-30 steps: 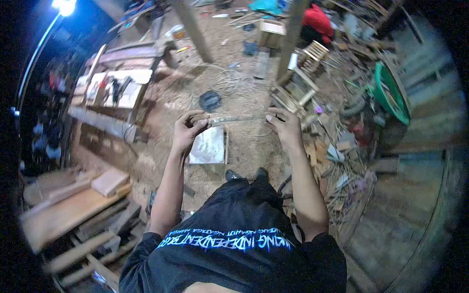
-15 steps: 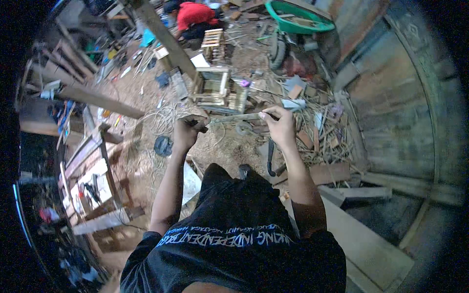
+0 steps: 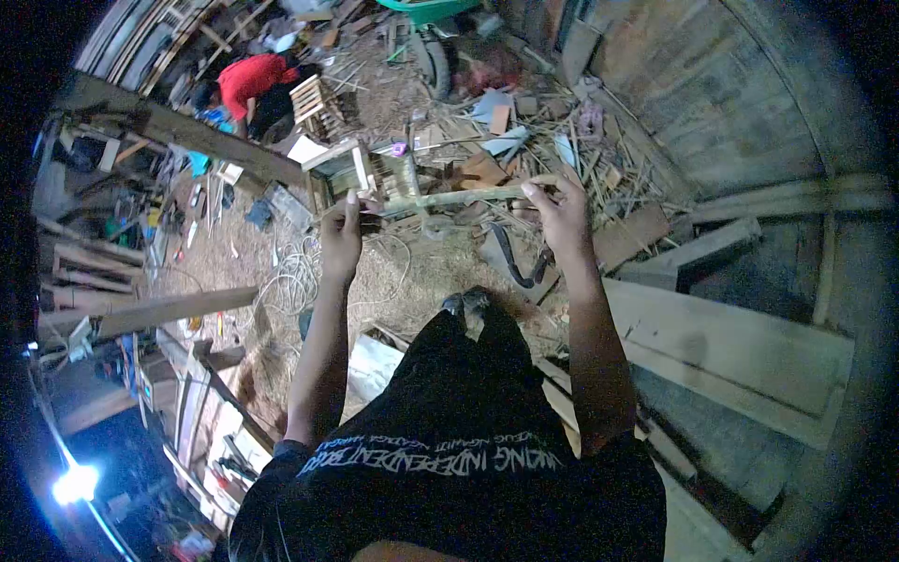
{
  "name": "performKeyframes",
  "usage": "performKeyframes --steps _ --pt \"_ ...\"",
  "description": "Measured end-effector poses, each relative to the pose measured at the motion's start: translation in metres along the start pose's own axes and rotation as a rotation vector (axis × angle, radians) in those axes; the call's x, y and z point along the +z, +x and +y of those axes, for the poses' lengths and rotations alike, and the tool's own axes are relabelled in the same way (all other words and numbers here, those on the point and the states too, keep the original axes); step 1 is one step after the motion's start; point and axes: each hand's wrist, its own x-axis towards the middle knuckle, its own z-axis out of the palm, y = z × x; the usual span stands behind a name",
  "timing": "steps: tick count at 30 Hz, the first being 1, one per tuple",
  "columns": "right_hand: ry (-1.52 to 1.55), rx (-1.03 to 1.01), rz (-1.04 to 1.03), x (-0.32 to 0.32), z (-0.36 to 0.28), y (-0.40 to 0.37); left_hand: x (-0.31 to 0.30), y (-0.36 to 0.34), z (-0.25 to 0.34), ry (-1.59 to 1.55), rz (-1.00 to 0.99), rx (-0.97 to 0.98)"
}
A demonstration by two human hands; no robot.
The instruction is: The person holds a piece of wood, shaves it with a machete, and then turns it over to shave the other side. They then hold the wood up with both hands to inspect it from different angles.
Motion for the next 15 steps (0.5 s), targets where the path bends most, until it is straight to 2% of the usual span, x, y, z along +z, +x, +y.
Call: performKeyframes --steps 1,2,3,6,8,9,12,15 --pt "-0.004 0.0 0.026 -0.005 0.002 -0.007 0.001 0.004 -0.007 -0.119 0.045 0.005" --pt "0.006 -0.025 0.072 -0.009 0.006 -0.014 -0.003 0.008 -0.015 -0.105 0.054 -0.018" --pt "0.013 -0.046 0.115 -0.015 0.01 -0.02 -0.009 0.012 -0.021 0.059 0.083 0.0" --pt "-0.01 -0.042 0.158 -0.031 0.028 -0.032 -0.021 0.019 -0.051 0.07 0.016 -0.025" --pt "0.002 -0.027 0.227 -0.04 0.043 -0.037 -0.023 0.023 -0.076 -0.128 -0.075 -0.017" --pt "0.0 -0.01 0.234 -0.042 0.046 -0.04 -0.02 0.018 -0.076 -0.124 -0.078 -0.035" --pt "0.004 0.103 0.304 -0.052 0.053 -0.043 -0.014 0.016 -0.08 0.033 -0.146 -0.032" --pt "-0.022 0.099 0.307 -0.07 0.071 -0.032 -0.011 0.021 -0.09 0.234 -0.18 -0.063"
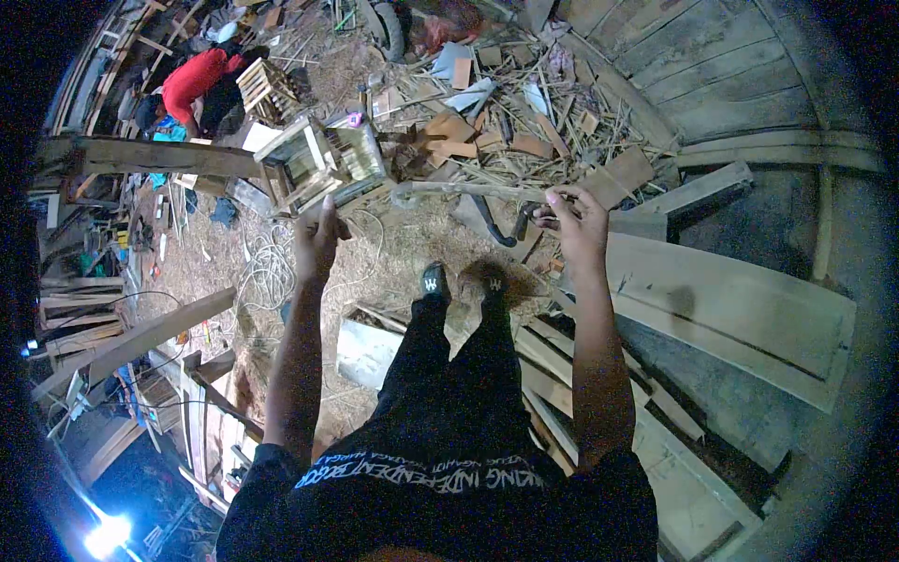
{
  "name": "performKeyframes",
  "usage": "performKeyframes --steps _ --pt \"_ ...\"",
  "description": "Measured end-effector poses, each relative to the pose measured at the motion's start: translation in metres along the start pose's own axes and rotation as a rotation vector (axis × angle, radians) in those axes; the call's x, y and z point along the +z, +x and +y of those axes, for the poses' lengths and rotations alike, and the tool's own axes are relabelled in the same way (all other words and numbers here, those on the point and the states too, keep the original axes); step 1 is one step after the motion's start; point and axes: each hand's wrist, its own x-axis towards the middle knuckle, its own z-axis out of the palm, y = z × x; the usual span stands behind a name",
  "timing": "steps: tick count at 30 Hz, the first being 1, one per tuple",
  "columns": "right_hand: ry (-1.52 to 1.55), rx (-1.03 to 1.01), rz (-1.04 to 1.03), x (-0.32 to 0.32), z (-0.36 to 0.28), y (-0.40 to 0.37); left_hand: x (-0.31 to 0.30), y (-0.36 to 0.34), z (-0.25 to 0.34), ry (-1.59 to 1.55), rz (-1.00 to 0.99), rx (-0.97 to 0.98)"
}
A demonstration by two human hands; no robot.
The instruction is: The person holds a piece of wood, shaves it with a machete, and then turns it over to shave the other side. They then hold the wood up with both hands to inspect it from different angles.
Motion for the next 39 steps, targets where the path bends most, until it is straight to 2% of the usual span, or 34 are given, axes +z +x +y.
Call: performKeyframes --steps 2,4,6,8,10,12,13,14,16,17,18,20,21,24,25,28,29,30,33,34,36,37,39 --pt "-0.012 0.014 0.0 -0.01 0.015 0.019 0.015 0.003 -0.002 0.063 0.022 -0.004" --pt "-0.023 0.026 0.003 -0.019 0.031 0.038 0.038 0.016 -0.021 0.037 0.055 0.107" --pt "-0.087 0.038 -0.035 -0.03 0.053 0.06 0.06 0.026 -0.05 -0.013 0.025 0.069" --pt "-0.067 0.04 -0.028 -0.042 0.09 0.086 0.073 0.044 -0.101 0.1 -0.043 -0.109" --pt "-0.056 0.064 -0.017 -0.054 0.14 0.105 0.099 0.06 -0.146 0.187 -0.094 -0.179" --pt "-0.141 0.101 -0.03 -0.064 0.197 0.129 0.138 0.072 -0.195 0.101 -0.141 -0.165" --pt "-0.145 0.109 -0.029 -0.068 0.229 0.141 0.152 0.084 -0.23 0.128 -0.201 -0.068" --pt "-0.179 0.149 -0.061 -0.071 0.263 0.151 0.164 0.091 -0.262 0.125 -0.197 -0.088" --pt "-0.216 0.187 -0.102 -0.074 0.331 0.178 0.192 0.108 -0.323 0.322 -0.307 0.066" --pt "-0.19 0.256 -0.117 -0.075 0.367 0.188 0.203 0.113 -0.353 0.29 -0.351 -0.021" --pt "-0.161 0.324 -0.129 -0.078 0.404 0.196 0.213 0.118 -0.383 0.291 -0.356 -0.029" --pt "-0.143 0.336 -0.164 -0.082 0.472 0.222 0.232 0.134 -0.442 0.382 -0.498 -0.036" --pt "-0.145 0.338 -0.182 -0.079 0.5 0.234 0.24 0.143 -0.465 0.386 -0.568 -0.118" --pt "-0.153 0.337 -0.229 -0.072 0.574 0.276 0.257 0.169 -0.551 0.389 -0.668 -0.071" --pt "-0.167 0.342 -0.257 -0.07 0.596 0.291 0.261 0.179 -0.579 0.375 -0.709 -0.115" --pt "-0.164 0.292 -0.292 -0.063 0.662 0.33 0.268 0.21 -0.632 0.547 -0.777 -0.005" --pt "-0.18 0.315 -0.304 -0.061 0.68 0.34 0.271 0.216 -0.639 0.513 -0.792 -0.142" --pt "-0.197 0.335 -0.316 -0.061 0.696 0.351 0.273 0.221 -0.66 0.522 -0.78 -0.123" --pt "-0.209 0.308 -0.349 -0.056 0.732 0.375 0.277 0.23 -0.71 0.4 -0.799 0.151" --pt "-0.24 0.309 -0.368 -0.054 0.741 0.375 0.278 0.226 -0.724 0.409 -0.798 0.162" --pt "-0.234 0.277 -0.374 -0.047 0.751 0.376 0.278 0.218 -0.746 0.383 -0.776 -0.029" --pt "-0.242 0.272 -0.385 -0.048 0.755 0.367 0.278 0.212 -0.756 0.426 -0.782 0.101" --pt "-0.355 0.294 -0.441 -0.048 0.748 0.356 0.279 0.193 -0.767 0.367 -0.767 0.007"
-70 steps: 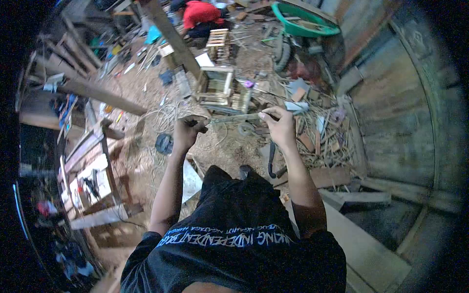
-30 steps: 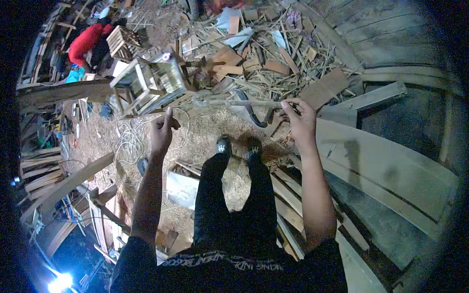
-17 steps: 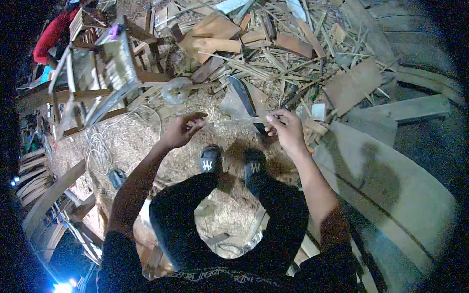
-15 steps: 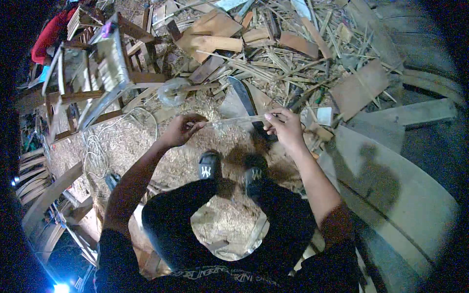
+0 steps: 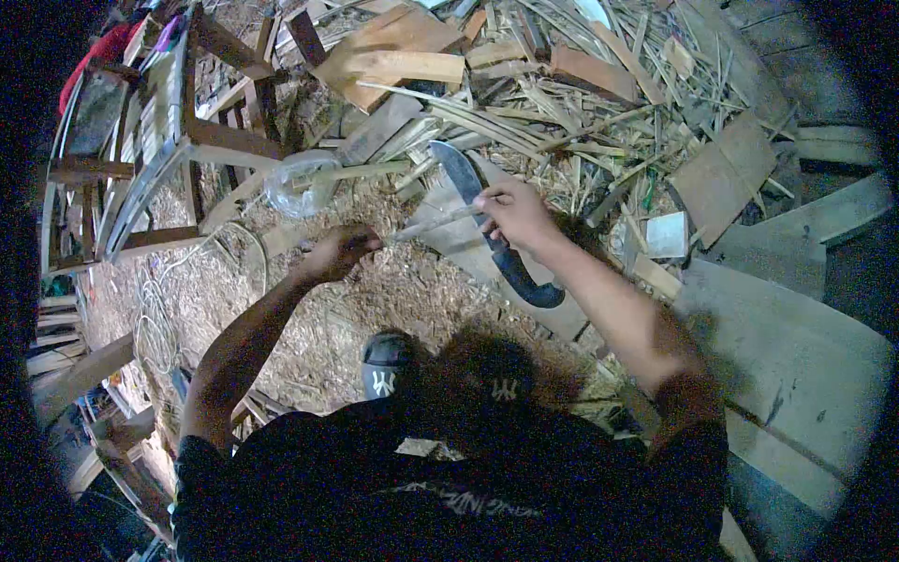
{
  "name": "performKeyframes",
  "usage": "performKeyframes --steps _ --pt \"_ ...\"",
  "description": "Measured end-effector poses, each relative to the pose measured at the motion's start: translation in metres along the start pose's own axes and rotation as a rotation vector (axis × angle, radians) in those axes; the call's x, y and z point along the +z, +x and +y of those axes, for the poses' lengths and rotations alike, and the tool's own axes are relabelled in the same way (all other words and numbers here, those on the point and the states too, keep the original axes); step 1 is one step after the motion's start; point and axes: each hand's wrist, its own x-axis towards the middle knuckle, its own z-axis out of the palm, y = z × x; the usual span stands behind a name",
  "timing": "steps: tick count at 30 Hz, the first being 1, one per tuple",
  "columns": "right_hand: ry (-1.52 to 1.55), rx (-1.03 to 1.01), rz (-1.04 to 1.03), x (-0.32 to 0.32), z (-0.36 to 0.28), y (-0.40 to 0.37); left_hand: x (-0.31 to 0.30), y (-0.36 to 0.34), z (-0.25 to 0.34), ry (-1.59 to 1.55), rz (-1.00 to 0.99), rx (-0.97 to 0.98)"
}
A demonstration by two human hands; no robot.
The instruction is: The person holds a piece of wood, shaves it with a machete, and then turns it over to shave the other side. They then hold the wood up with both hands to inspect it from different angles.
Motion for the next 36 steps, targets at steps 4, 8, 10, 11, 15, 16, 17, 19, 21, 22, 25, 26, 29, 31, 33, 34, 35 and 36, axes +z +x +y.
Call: performKeyframes --steps 4,8,10,11,15,16,17,19,21,22,25,26,29,31,33,34,35,36 --pt "-0.192 0.057 -0.166 -0.003 -0.002 -0.005 0.017 -0.015 -0.026 -0.07 0.058 -0.116" --pt "-0.256 -0.031 -0.104 -0.006 0.045 -0.002 0.028 -0.025 -0.07 -0.352 0.164 -0.144" --pt "-0.384 -0.247 0.046 -0.006 0.065 -0.01 0.031 -0.032 -0.08 -0.042 0.281 -0.135" --pt "-0.383 -0.24 0.043 -0.009 0.078 -0.018 0.034 -0.036 -0.083 -0.047 0.277 -0.14" --pt "-0.801 -0.14 0.208 0.012 0.081 -0.058 0.048 -0.035 -0.108 0.264 0.39 -0.161" --pt "-0.884 -0.16 0.217 0.016 0.087 -0.062 0.048 -0.037 -0.107 0.241 0.375 -0.119" --pt "-0.966 -0.181 0.226 0.02 0.091 -0.066 0.048 -0.039 -0.105 0.219 0.359 -0.077" --pt "-0.995 -0.159 0.232 0.026 0.095 -0.067 0.046 -0.039 -0.083 0.333 0.318 -0.178" --pt "-1.062 -0.18 0.282 0.027 0.1 -0.059 0.046 -0.04 -0.079 0.372 0.28 -0.24" --pt "-1.06 -0.173 0.285 0.025 0.1 -0.057 0.046 -0.042 -0.08 0.407 0.294 -0.153" --pt "-1.002 -0.134 0.234 0.018 0.103 -0.053 0.05 -0.041 -0.073 0.403 0.27 -0.288" --pt "-0.926 -0.152 0.214 0.015 0.106 -0.053 0.051 -0.041 -0.076 0.402 0.267 -0.287" --pt "-0.801 -0.116 0.185 0.012 0.1 -0.053 0.047 -0.038 -0.089 0.376 0.291 -0.135" --pt "-0.746 -0.057 0.17 0.012 0.096 -0.057 0.042 -0.036 -0.093 0.457 0.193 -0.236" --pt "-0.641 -0.073 0.25 0.014 0.097 -0.064 0.042 -0.039 -0.101 0.471 0.209 -0.161" --pt "-0.639 -0.07 0.25 0.016 0.1 -0.068 0.043 -0.041 -0.106 0.485 0.226 -0.086" --pt "-0.587 -0.202 0.289 0.019 0.103 -0.075 0.043 -0.041 -0.112 0.486 0.223 -0.086" --pt "-0.532 -0.334 0.327 0.023 0.106 -0.081 0.044 -0.039 -0.119 0.552 0.215 0.006"
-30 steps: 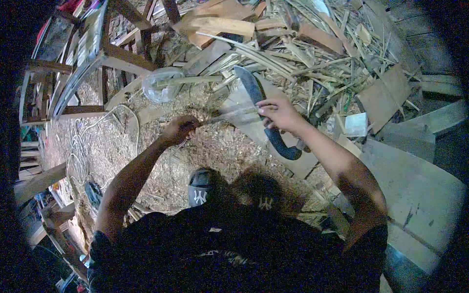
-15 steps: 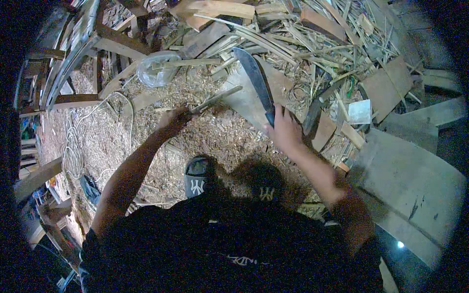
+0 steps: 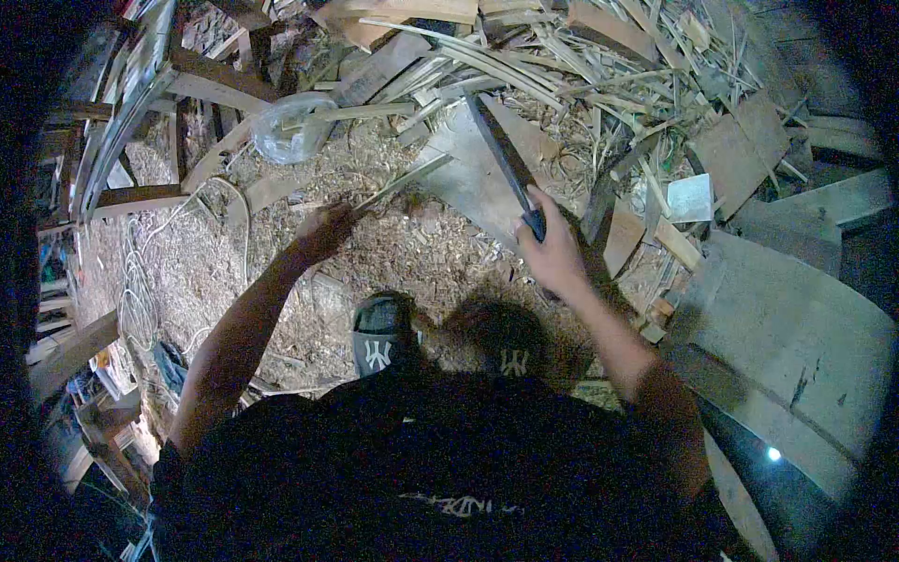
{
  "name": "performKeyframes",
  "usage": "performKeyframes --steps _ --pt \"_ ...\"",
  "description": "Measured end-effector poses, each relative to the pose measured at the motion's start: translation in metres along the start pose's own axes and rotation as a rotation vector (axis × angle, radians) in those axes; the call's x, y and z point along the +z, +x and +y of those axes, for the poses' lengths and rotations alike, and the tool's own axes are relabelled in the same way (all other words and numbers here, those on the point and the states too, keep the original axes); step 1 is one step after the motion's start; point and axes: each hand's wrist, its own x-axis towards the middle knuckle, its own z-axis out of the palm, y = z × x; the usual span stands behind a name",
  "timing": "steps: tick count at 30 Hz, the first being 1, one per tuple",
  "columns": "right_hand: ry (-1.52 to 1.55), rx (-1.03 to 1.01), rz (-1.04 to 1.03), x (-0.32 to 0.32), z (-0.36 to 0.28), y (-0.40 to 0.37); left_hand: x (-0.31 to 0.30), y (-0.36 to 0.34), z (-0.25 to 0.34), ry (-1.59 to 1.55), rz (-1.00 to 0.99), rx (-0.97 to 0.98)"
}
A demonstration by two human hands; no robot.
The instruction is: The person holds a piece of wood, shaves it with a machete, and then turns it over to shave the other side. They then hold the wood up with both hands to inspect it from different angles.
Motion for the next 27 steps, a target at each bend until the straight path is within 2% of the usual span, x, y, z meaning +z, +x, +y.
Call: performKeyframes --steps 1,3,4,5,7,8,10,11,12,16,18,25,27 --pt "0.003 0.001 0.001 0.002 0.0 -0.007 0.003 0.001 -0.005 0.057 0.017 0.096" --pt "0.04 -0.2 0.052 0.008 0.001 -0.025 0.01 -0.005 -0.007 0.043 0.073 0.115" --pt "0.203 0.127 -0.132 0.002 -0.019 -0.039 0.007 -0.007 0.004 0.025 0.132 0.133" --pt "0.206 0.13 -0.133 0.008 -0.017 -0.046 0.003 -0.009 0.013 0.026 0.127 0.132" --pt "0.134 -0.115 -0.032 0.02 -0.009 -0.056 -0.028 -0.009 0.053 0.133 -0.121 -0.172" --pt "0.201 -0.013 -0.074 0.023 -0.01 -0.062 -0.022 -0.009 0.048 0.134 -0.128 -0.169" --pt "0.188 0.022 -0.119 0.021 -0.01 -0.064 -0.008 -0.004 0.034 0.138 -0.21 -0.251" --pt "0.173 0.051 -0.167 0.019 -0.011 -0.064 -0.005 -0.003 0.03 0.143 -0.215 -0.244" --pt "0.144 -0.029 -0.146 0.017 -0.017 -0.06 -0.005 -0.003 0.031 0.188 -0.195 -0.209" --pt "0.143 0.007 -0.188 0.018 -0.022 -0.054 -0.005 -0.006 0.035 0.303 -0.119 -0.144" --pt "0.175 -0.047 -0.151 0.02 -0.023 -0.053 -0.007 -0.006 0.037 0.28 -0.126 -0.151" --pt "0.138 -0.025 -0.159 0.022 -0.021 -0.05 -0.006 -0.006 0.033 0.319 -0.1 -0.126" --pt "0.188 -0.141 -0.057 0.021 -0.021 -0.049 0.001 -0.007 0.026 0.322 -0.046 -0.113"
